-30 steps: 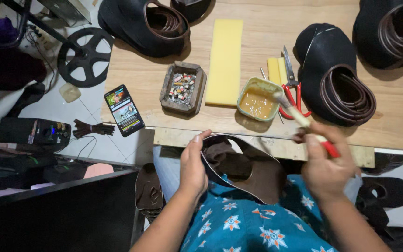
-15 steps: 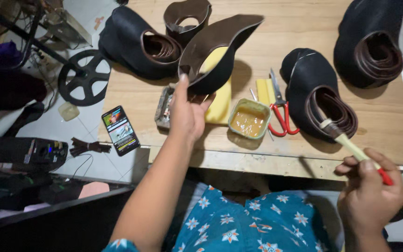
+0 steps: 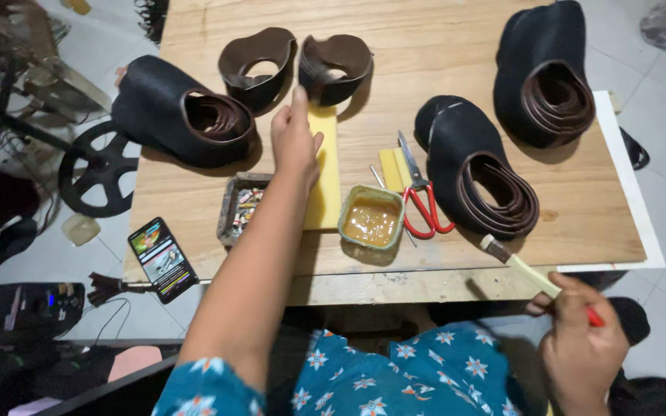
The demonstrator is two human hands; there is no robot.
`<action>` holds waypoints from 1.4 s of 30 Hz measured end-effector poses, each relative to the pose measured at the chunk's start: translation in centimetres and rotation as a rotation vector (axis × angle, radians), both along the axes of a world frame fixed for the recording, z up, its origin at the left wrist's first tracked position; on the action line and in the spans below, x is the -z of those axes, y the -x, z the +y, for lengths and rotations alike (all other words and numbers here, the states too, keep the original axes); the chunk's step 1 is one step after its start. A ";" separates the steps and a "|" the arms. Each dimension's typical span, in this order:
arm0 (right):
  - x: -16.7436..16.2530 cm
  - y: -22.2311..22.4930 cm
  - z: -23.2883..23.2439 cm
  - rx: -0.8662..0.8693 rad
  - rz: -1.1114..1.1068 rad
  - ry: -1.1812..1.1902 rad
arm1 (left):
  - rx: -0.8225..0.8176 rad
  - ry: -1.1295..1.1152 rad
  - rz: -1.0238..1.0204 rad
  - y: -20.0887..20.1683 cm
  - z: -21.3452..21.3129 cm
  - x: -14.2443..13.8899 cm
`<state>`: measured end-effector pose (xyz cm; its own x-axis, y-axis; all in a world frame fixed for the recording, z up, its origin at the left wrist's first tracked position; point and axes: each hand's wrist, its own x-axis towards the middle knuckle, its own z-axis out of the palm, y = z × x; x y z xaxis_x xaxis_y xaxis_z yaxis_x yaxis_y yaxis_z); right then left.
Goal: The person sits at a workbench and uses a brush to apply glue from a small container onto the inner edges of leather shoe upper components. They rotate each component to coat different sections, then set the finished piece aside with other completed uppers on the table.
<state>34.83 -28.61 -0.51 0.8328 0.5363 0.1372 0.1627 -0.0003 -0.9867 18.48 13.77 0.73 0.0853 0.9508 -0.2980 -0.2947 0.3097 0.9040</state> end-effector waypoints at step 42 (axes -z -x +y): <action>-7.2 0.9 3.4 -0.597 0.472 -0.113 | 0.470 0.179 -0.389 11.0 -26.1 2.0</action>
<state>33.96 -25.19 6.70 0.3907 0.9170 -0.0800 -0.3344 0.0604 -0.9405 7.52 -12.35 -1.32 0.6150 0.7242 -0.3118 -0.3872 0.6219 0.6807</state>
